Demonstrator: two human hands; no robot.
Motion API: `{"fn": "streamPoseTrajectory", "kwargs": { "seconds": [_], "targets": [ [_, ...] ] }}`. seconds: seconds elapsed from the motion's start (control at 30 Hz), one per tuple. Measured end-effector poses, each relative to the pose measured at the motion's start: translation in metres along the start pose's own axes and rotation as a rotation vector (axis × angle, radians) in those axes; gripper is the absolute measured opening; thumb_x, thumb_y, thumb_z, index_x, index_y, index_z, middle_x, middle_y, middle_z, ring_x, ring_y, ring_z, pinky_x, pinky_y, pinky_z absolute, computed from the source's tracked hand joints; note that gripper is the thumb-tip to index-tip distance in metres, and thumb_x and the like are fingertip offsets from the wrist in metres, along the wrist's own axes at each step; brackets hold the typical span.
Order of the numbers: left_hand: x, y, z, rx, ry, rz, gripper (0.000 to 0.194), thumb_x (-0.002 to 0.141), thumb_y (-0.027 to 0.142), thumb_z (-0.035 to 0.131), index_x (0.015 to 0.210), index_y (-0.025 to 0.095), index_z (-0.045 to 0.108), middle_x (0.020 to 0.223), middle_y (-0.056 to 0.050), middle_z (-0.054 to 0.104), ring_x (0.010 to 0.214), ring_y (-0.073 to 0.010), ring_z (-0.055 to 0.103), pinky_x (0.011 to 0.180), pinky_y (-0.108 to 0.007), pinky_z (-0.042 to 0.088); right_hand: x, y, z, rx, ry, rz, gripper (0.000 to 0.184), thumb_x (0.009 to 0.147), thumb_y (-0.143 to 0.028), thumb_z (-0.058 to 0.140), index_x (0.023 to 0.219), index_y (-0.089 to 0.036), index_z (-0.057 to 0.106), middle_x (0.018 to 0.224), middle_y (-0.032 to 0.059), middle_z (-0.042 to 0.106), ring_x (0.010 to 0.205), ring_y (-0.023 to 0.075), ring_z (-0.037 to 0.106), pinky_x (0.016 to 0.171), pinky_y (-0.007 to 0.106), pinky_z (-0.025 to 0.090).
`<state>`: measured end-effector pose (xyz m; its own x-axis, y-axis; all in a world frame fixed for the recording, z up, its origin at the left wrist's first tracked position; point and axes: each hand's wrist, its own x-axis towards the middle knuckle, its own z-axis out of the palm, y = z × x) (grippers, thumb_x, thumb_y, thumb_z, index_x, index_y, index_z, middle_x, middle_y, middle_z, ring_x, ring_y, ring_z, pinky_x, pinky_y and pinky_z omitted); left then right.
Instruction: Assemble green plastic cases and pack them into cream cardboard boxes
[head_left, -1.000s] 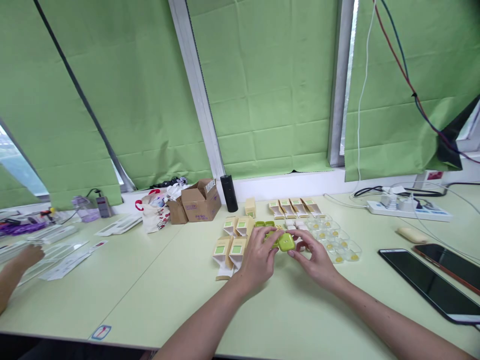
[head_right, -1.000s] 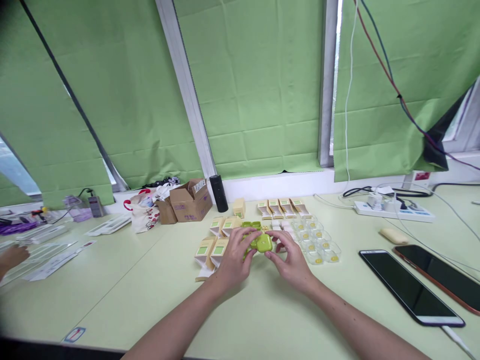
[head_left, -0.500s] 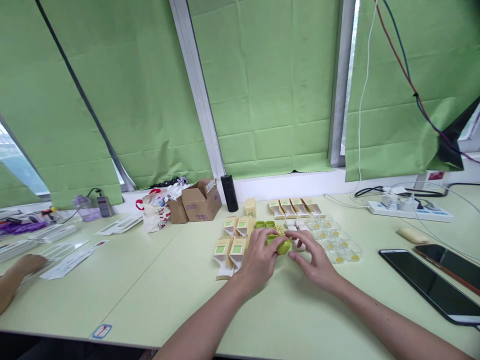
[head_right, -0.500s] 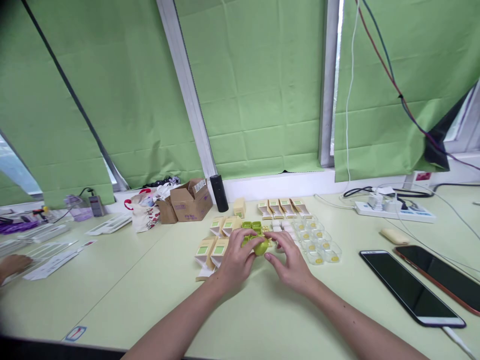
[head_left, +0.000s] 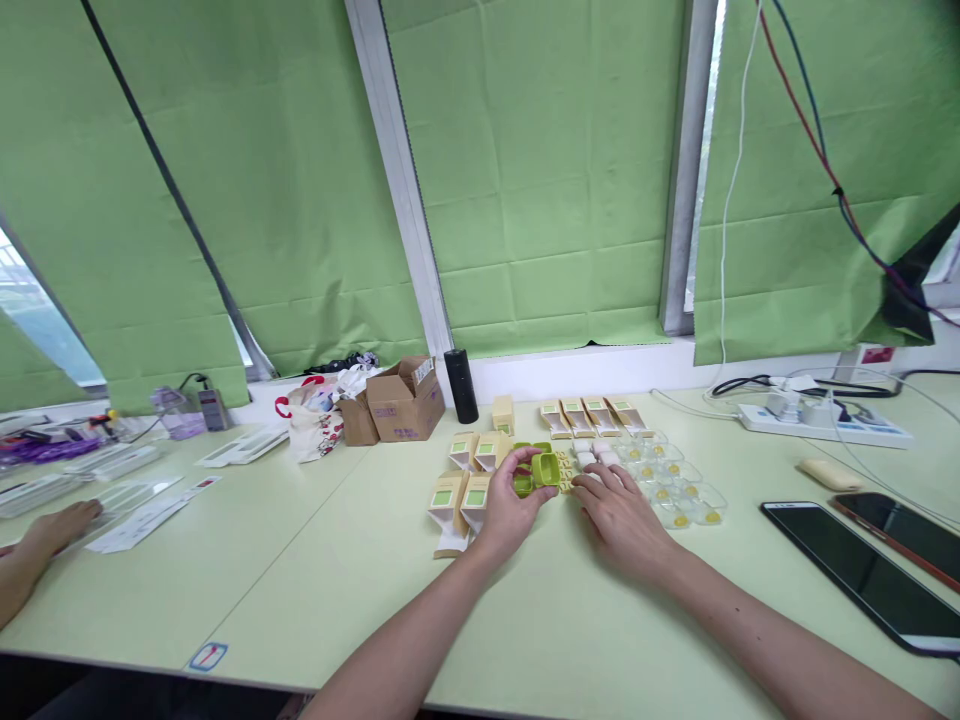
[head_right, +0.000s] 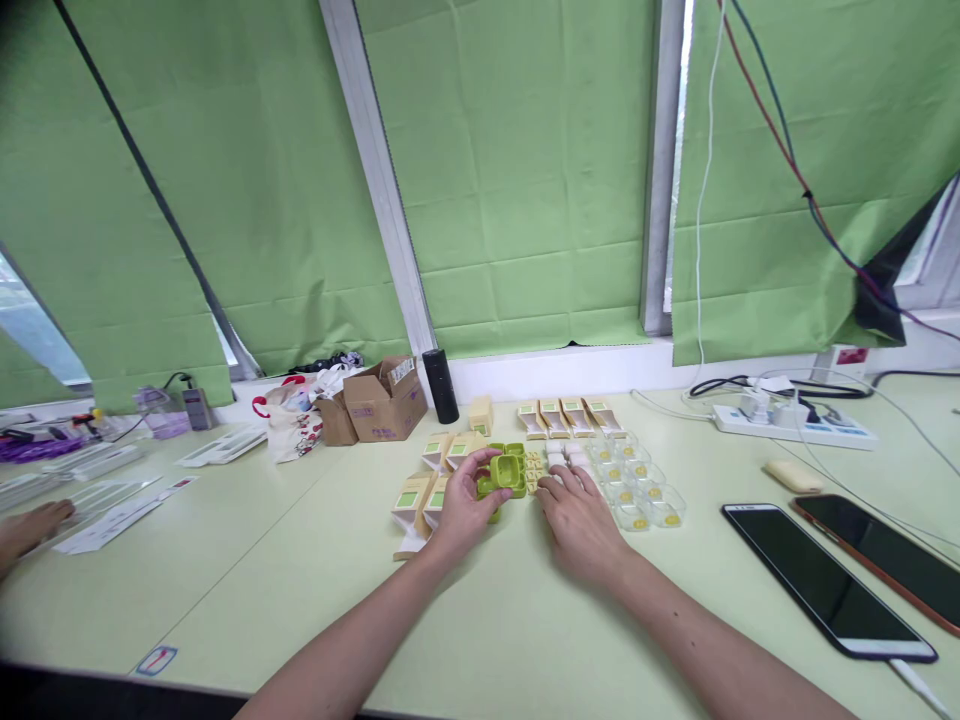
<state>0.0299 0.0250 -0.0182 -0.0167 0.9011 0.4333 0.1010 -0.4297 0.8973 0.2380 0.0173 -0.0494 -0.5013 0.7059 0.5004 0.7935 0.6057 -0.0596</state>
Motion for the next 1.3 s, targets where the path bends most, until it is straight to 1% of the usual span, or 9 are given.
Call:
{"fn": "streamPoseTrajectory", "kwargs": {
  "seconds": [0.1, 0.2, 0.47, 0.67, 0.8, 0.93, 1.03, 1.13, 1.3],
  "targets": [
    [0.001, 0.0, 0.001, -0.091, -0.001, -0.025, 0.05, 0.066, 0.011, 0.085, 0.114, 0.021, 0.073, 0.118, -0.007, 0.075, 0.102, -0.0221, 0.066, 0.094, -0.035, 0.051, 0.001, 0.002, 0.004, -0.047, -0.048, -0.02, 0.046, 0.079, -0.004, 0.06, 0.121, -0.017, 0.073, 0.134, 0.0128, 0.072, 0.142, 0.0349, 0.047, 0.123, 0.053, 0.026],
    [0.001, -0.001, 0.002, -0.167, -0.001, -0.034, 0.053, 0.064, 0.012, 0.087, 0.114, 0.02, 0.072, 0.118, -0.008, 0.075, 0.103, -0.0221, 0.067, 0.094, -0.035, 0.053, 0.002, 0.004, 0.005, -0.084, -0.068, -0.029, 0.041, 0.081, -0.005, 0.058, 0.116, -0.017, 0.074, 0.131, 0.0132, 0.072, 0.142, 0.034, 0.047, 0.125, 0.053, 0.022],
    [0.002, -0.004, 0.0, -0.328, -0.012, -0.037, 0.059, 0.062, 0.017, 0.094, 0.117, 0.019, 0.073, 0.119, -0.011, 0.076, 0.107, -0.0236, 0.07, 0.096, -0.035, 0.056, 0.004, 0.001, 0.003, -0.116, -0.073, -0.033, 0.035, 0.084, -0.004, 0.056, 0.111, -0.017, 0.075, 0.119, 0.0132, 0.075, 0.135, 0.0335, 0.052, 0.124, 0.052, 0.023],
    [0.001, -0.004, 0.0, -0.373, -0.034, -0.047, 0.063, 0.064, 0.025, 0.098, 0.121, 0.019, 0.071, 0.126, -0.013, 0.074, 0.114, -0.0259, 0.07, 0.101, -0.038, 0.055, 0.005, 0.0, 0.003, -0.111, -0.069, -0.023, 0.038, 0.083, -0.002, 0.057, 0.113, -0.017, 0.075, 0.123, 0.0121, 0.075, 0.137, 0.0331, 0.052, 0.124, 0.052, 0.023],
    [-0.001, -0.003, -0.001, -0.363, -0.03, -0.042, 0.065, 0.066, 0.031, 0.098, 0.123, 0.018, 0.069, 0.124, -0.013, 0.075, 0.115, -0.026, 0.07, 0.102, -0.039, 0.055, 0.006, 0.002, 0.002, -0.051, 0.063, -0.01, 0.031, 0.088, -0.003, 0.057, 0.109, -0.02, 0.074, 0.12, 0.0108, 0.078, 0.131, 0.0315, 0.058, 0.117, 0.049, 0.03],
    [-0.001, -0.002, -0.001, -0.337, -0.025, -0.041, 0.066, 0.068, 0.034, 0.097, 0.125, 0.018, 0.067, 0.123, -0.013, 0.075, 0.115, -0.0255, 0.07, 0.102, -0.038, 0.054, 0.007, 0.007, 0.0, 0.078, 0.258, 0.016, 0.021, 0.095, -0.008, 0.057, 0.094, -0.022, 0.073, 0.1, 0.0075, 0.08, 0.103, 0.0267, 0.068, 0.102, 0.044, 0.038],
    [-0.001, -0.003, -0.001, -0.323, -0.02, -0.038, 0.065, 0.068, 0.034, 0.098, 0.123, 0.018, 0.067, 0.123, -0.013, 0.075, 0.114, -0.0256, 0.07, 0.102, -0.038, 0.055, 0.005, 0.009, -0.002, 0.168, 0.335, 0.034, 0.022, 0.095, -0.007, 0.056, 0.086, -0.022, 0.069, 0.085, 0.0047, 0.077, 0.086, 0.0235, 0.068, 0.092, 0.041, 0.04],
    [-0.002, -0.003, -0.001, -0.312, -0.015, -0.026, 0.062, 0.069, 0.032, 0.097, 0.122, 0.019, 0.067, 0.125, -0.014, 0.075, 0.116, -0.0259, 0.07, 0.104, -0.04, 0.054, 0.002, 0.005, -0.004, 0.276, 0.375, 0.042, 0.019, 0.097, -0.009, 0.054, 0.091, -0.022, 0.066, 0.086, 0.0047, 0.076, 0.083, 0.0226, 0.068, 0.089, 0.039, 0.043],
    [-0.002, -0.003, 0.0, -0.281, -0.021, -0.024, 0.059, 0.072, 0.027, 0.094, 0.124, 0.018, 0.067, 0.127, -0.013, 0.074, 0.118, -0.026, 0.069, 0.104, -0.04, 0.054, 0.0, -0.005, -0.005, 0.416, 0.407, 0.017, 0.021, 0.103, -0.015, 0.048, 0.107, -0.023, 0.066, 0.098, 0.0071, 0.077, 0.093, 0.0246, 0.071, 0.089, 0.04, 0.049]
  ]
}}
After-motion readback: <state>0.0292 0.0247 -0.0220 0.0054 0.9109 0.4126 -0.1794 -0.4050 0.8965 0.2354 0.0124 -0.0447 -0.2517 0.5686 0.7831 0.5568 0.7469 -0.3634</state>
